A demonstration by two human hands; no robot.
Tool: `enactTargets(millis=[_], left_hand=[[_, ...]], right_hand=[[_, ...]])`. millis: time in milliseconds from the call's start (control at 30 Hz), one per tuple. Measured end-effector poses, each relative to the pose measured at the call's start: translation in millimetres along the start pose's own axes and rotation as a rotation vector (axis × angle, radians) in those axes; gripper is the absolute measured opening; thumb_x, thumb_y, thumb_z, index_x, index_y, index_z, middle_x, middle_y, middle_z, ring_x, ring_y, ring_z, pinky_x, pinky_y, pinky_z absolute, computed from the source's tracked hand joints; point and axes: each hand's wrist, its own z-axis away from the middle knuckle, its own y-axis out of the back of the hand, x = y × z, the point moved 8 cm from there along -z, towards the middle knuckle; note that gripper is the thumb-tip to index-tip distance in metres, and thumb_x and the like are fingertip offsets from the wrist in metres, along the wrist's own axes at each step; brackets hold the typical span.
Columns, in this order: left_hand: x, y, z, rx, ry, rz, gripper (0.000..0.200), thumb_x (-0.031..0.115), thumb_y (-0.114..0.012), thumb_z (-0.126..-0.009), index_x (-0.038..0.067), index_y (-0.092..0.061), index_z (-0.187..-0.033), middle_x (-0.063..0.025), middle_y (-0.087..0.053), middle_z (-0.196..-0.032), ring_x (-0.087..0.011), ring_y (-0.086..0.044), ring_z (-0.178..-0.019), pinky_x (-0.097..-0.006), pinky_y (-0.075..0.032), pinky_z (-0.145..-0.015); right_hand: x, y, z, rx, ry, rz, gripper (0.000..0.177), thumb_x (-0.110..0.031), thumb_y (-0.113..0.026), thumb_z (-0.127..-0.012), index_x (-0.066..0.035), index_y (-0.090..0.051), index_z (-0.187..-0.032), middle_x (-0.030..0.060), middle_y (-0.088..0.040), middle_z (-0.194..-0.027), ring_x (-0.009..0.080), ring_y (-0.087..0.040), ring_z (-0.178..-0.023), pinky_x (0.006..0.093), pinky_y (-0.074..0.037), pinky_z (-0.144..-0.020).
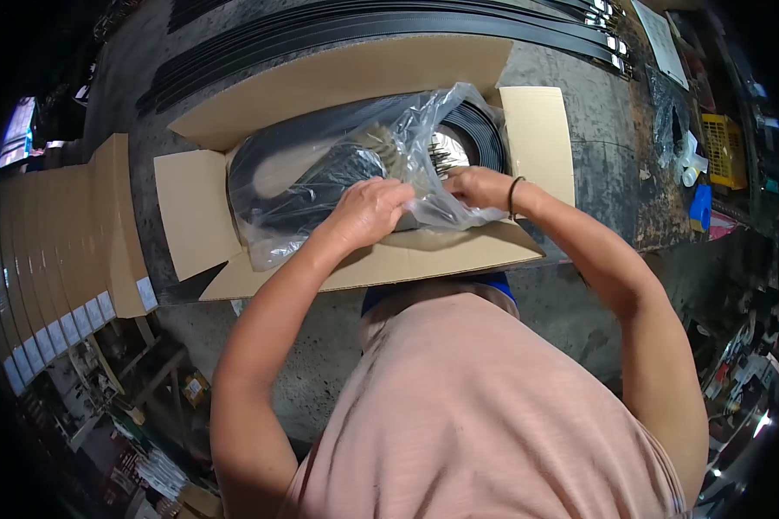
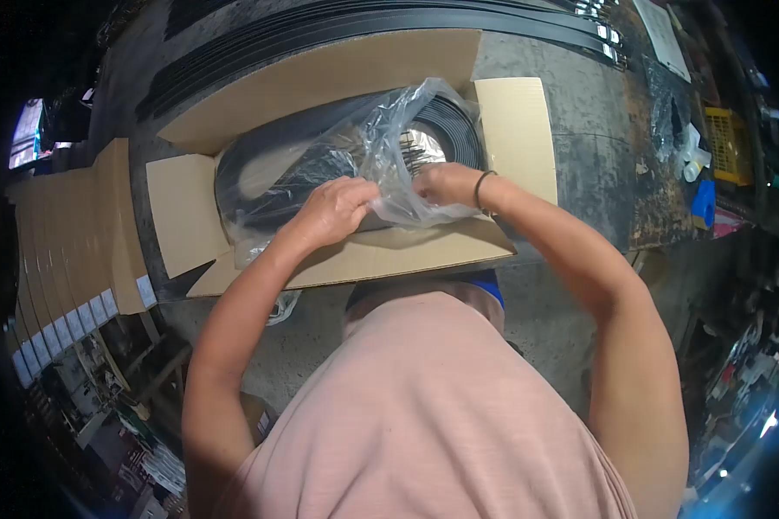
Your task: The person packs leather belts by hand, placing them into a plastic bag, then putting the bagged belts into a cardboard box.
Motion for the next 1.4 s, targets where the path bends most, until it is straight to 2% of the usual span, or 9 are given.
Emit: enactTargets(millis=[33,67,367,500,733,833,1000,1167,1400], left_hand=[[3.4,0.5,0.1,0.004,-0.012,0.012,0.010,0.006,-0.061,-0.079,0.008,-0.059,-0.089,-0.0094,-0.061,-0.084,-0.0324,-0.059,-0.082,-0.0442,-0.047,-0.073],[6.8,3.3,-1.2,0.005,-0.007,0.011,0.010,0.006,-0.061,-0.079,0.008,-0.059,-0.089,-0.0094,-0.061,-0.084,-0.0324,-0.059,-0.082,-0.0442,-0.047,-0.073],[29.7,79.4,4.6,0.432,0.032,-0.104,0.023,0.022,-0.071,-0.078,0.007,-0.063,-0.094,-0.0079,-0.065,-0.086,-0.0325,-0.061,-0.087,-0.0411,-0.049,-0.078],[-33.8,27.6,27.3,-0.142,0.182,-0.234,0.020,0.022,-0.069,-0.080,0.007,-0.061,-0.091,-0.0118,-0.064,-0.091,-0.0363,-0.059,-0.090,-0.0444,-0.048,-0.078],[-16.0,72.5,28.0,0.161,0.074,-0.222,0.018,0.024,-0.065,-0.083,0.008,-0.060,-0.087,-0.0108,-0.065,-0.085,-0.0358,-0.061,-0.085,-0.0458,-0.049,-0.074],[-31.4,53.9,27.3,-0.042,0.118,-0.207,0.015,0.022,-0.065,-0.085,0.008,-0.061,-0.089,-0.0124,-0.064,-0.083,-0.0350,-0.061,-0.083,-0.0447,-0.049,-0.074],[-44.8,121.2,33.2,0.177,0.273,0.444,0.012,0.013,-0.059,-0.087,0.006,-0.064,-0.095,-0.0151,-0.064,-0.089,-0.0353,-0.063,-0.087,-0.0449,-0.049,-0.077],[-132.7,98.3,118.5,0.134,0.139,-0.290,0.028,0.003,-0.052,-0.084,0.003,-0.062,-0.110,-0.0160,-0.063,-0.107,-0.0358,-0.061,-0.095,-0.0445,-0.049,-0.084],[-138.3,86.4,152.0,-0.230,0.339,-0.497,0.053,0.000,-0.049,-0.082,0.007,-0.047,-0.134,-0.0145,-0.050,-0.137,-0.0327,-0.060,-0.101,-0.0430,-0.049,-0.086]], right_hand=[[-12.9,-9.6,-3.4,0.006,0.236,0.448,0.026,-0.021,-0.060,-0.089,-0.002,-0.063,-0.106,0.0171,-0.068,-0.098,0.0320,-0.068,-0.085,0.0400,-0.054,-0.079],[-16.0,-10.9,-6.9,-0.104,-0.075,0.538,0.027,-0.016,-0.062,-0.082,-0.003,-0.063,-0.105,0.0216,-0.066,-0.101,0.0381,-0.065,-0.090,0.0419,-0.052,-0.084],[53.1,-39.7,-25.8,0.021,-0.049,0.531,0.019,-0.018,-0.065,-0.076,-0.007,-0.069,-0.091,0.0190,-0.069,-0.090,0.0331,-0.067,-0.091,0.0404,-0.051,-0.082],[31.7,-29.5,-17.9,-0.072,-0.230,0.644,0.022,-0.019,-0.066,-0.075,-0.008,-0.069,-0.094,0.0171,-0.069,-0.090,0.0320,-0.067,-0.091,0.0401,-0.051,-0.082],[37.8,-40.0,-18.0,-0.030,0.011,0.664,0.037,-0.028,-0.068,-0.075,-0.012,-0.065,-0.108,0.0159,-0.069,-0.096,0.0334,-0.066,-0.090,0.0403,-0.051,-0.083],[26.1,-36.8,-15.4,0.058,0.119,0.637,0.038,-0.025,-0.067,-0.074,-0.017,-0.064,-0.111,0.0152,-0.069,-0.098,0.0322,-0.066,-0.093,0.0402,-0.051,-0.084],[27.2,-32.5,-8.5,-0.049,-0.144,0.609,0.047,-0.025,-0.070,-0.070,-0.006,-0.059,-0.112,0.0177,-0.068,-0.096,0.0334,-0.065,-0.092,0.0412,-0.051,-0.082],[12.7,-9.3,5.9,-0.022,-0.070,0.636,0.056,-0.019,-0.072,-0.071,-0.005,-0.053,-0.122,0.0152,-0.059,-0.115,0.0338,-0.060,-0.105,0.0406,-0.051,-0.088],[8.7,2.9,21.2,-0.050,-0.204,0.740,0.062,-0.027,-0.079,-0.068,-0.011,-0.054,-0.122,0.0102,-0.055,-0.116,0.0338,-0.063,-0.098,0.0429,-0.052,-0.083]])
